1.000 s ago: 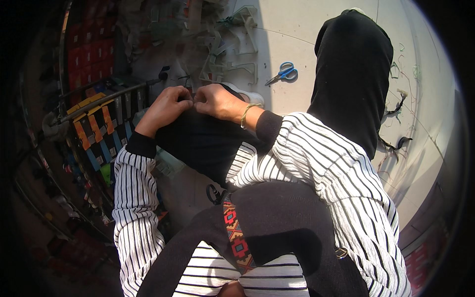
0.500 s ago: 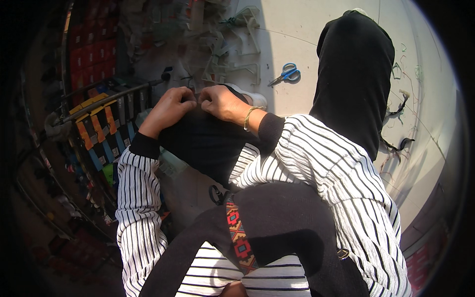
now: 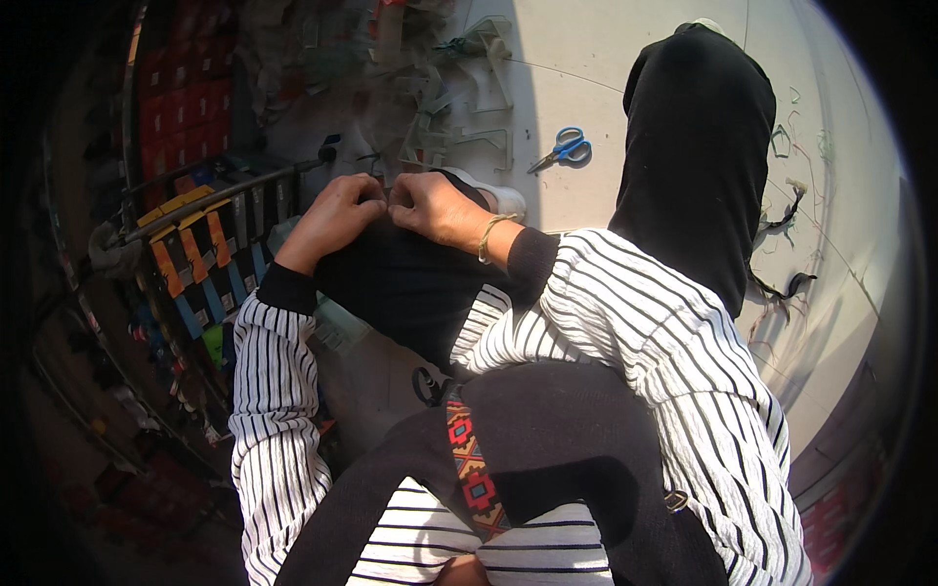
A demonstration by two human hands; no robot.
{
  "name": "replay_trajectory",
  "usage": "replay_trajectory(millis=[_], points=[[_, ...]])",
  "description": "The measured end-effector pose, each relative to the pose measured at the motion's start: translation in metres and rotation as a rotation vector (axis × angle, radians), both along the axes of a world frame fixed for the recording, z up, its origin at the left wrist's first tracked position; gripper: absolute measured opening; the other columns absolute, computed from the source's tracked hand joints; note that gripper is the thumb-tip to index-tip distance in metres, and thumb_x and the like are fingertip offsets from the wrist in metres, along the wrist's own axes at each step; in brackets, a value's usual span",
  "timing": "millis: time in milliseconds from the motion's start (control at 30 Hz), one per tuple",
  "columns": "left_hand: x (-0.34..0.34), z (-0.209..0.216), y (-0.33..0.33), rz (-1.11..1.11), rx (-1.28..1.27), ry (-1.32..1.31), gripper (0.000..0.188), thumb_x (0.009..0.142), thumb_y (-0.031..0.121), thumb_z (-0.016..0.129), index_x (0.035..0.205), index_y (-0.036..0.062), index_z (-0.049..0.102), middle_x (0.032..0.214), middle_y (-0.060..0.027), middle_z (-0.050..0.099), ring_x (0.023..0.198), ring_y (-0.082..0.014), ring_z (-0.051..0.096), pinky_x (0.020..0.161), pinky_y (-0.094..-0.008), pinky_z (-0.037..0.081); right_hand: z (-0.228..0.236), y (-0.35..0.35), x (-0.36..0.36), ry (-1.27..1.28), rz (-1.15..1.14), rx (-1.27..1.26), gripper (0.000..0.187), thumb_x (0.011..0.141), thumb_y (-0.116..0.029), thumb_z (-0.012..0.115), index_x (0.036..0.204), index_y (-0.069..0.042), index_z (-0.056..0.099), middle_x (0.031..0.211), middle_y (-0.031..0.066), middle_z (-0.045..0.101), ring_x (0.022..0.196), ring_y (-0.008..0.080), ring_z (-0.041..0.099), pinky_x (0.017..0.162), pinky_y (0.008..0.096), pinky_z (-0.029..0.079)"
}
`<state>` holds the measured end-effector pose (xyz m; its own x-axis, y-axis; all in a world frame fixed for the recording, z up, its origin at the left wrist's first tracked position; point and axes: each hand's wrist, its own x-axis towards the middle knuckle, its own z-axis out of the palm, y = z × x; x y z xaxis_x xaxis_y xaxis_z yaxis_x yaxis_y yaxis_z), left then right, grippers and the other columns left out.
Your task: The person sits on the floor and assembles translucent plastic frames with green ribbons. They tie ribbons around the frames, wipe the frames with a cloth, and handle the items one at a time.
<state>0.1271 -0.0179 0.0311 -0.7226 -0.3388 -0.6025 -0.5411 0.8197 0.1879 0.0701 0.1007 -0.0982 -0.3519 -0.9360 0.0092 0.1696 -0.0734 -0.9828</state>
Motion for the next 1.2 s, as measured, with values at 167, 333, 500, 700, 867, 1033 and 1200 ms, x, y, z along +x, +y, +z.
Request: replay_trajectory(millis=[167, 333, 500, 700, 867, 1033, 1200], points=[[0.002, -0.003, -0.002, 0.015, -0.003, -0.003, 0.026, 0.075, 0.018, 0.055, 0.087, -0.0038, 0.063, 0.091, -0.0195, 0.062, 0.092, -0.0349, 0.056, 0.083, -0.0416, 0.042, -0.003, -0.004, 0.004, -0.032, -0.046, -0.012, 0.020, 0.076, -0.013, 0.062, 0.089, 0.001, 0.058, 0.078, 0.0134, 0.061, 0.073, 0.0200, 0.059, 0.068, 0.0314, 0.047], [0.003, -0.011, -0.008, -0.003, -0.021, -0.016, 0.026, 0.075, 0.018, 0.055, 0.087, -0.0035, 0.063, 0.092, -0.0194, 0.062, 0.093, -0.0352, 0.056, 0.083, -0.0415, 0.042, -0.014, -0.009, 0.006, -0.007, -0.009, -0.034, 0.021, 0.077, -0.014, 0.062, 0.091, 0.001, 0.057, 0.079, 0.0119, 0.062, 0.075, 0.0170, 0.059, 0.069, 0.0303, 0.047], [0.006, -0.018, -0.011, 0.012, -0.036, -0.013, 0.026, 0.075, 0.018, 0.054, 0.087, -0.0035, 0.063, 0.091, -0.0189, 0.062, 0.093, -0.0351, 0.056, 0.083, -0.0411, 0.041, -0.018, -0.013, 0.002, -0.104, 0.018, 0.006, 0.021, 0.077, -0.014, 0.062, 0.091, 0.001, 0.057, 0.078, 0.0109, 0.061, 0.074, 0.0162, 0.058, 0.068, 0.0298, 0.047], [0.003, -0.018, -0.011, -0.027, -0.038, -0.033, 0.026, 0.077, 0.018, 0.055, 0.087, -0.0037, 0.062, 0.090, -0.0195, 0.062, 0.092, -0.0350, 0.056, 0.082, -0.0417, 0.042, -0.031, -0.017, 0.014, 0.012, -0.087, -0.088, 0.015, 0.075, -0.006, 0.054, 0.087, 0.002, 0.058, 0.077, 0.0145, 0.062, 0.073, 0.0207, 0.060, 0.068, 0.0306, 0.047], [-0.003, -0.008, -0.004, 0.092, -0.008, 0.081, 0.027, 0.082, 0.020, 0.056, 0.092, -0.0039, 0.062, 0.087, -0.0168, 0.062, 0.083, -0.0301, 0.060, 0.076, -0.0367, 0.045, -0.033, -0.017, 0.002, 0.061, -0.230, 0.333, 0.019, 0.075, -0.008, 0.051, 0.090, 0.002, 0.057, 0.081, 0.0205, 0.063, 0.078, 0.0325, 0.062, 0.070, 0.0382, 0.047], [-0.014, 0.017, -0.010, 0.329, 0.211, 0.430, 0.024, 0.088, 0.021, 0.057, 0.097, -0.0010, 0.062, 0.084, -0.0070, 0.063, 0.077, -0.0125, 0.058, 0.072, -0.0244, 0.046, 0.030, 0.006, -0.009, -0.541, 0.017, -0.087, 0.031, 0.087, -0.022, 0.055, 0.101, 0.005, 0.055, 0.089, 0.0131, 0.065, 0.082, 0.0188, 0.063, 0.067, 0.0305, 0.050], [-0.022, 0.032, -0.019, 0.405, 0.321, 0.742, 0.023, 0.089, 0.020, 0.059, 0.095, -0.0014, 0.063, 0.085, -0.0063, 0.063, 0.080, -0.0122, 0.059, 0.075, -0.0237, 0.046, -0.005, -0.001, -0.018, -0.446, 0.631, 0.083, 0.040, 0.085, -0.037, 0.060, 0.105, -0.002, 0.059, 0.100, 0.0098, 0.064, 0.087, 0.0184, 0.062, 0.070, 0.0306, 0.048]])
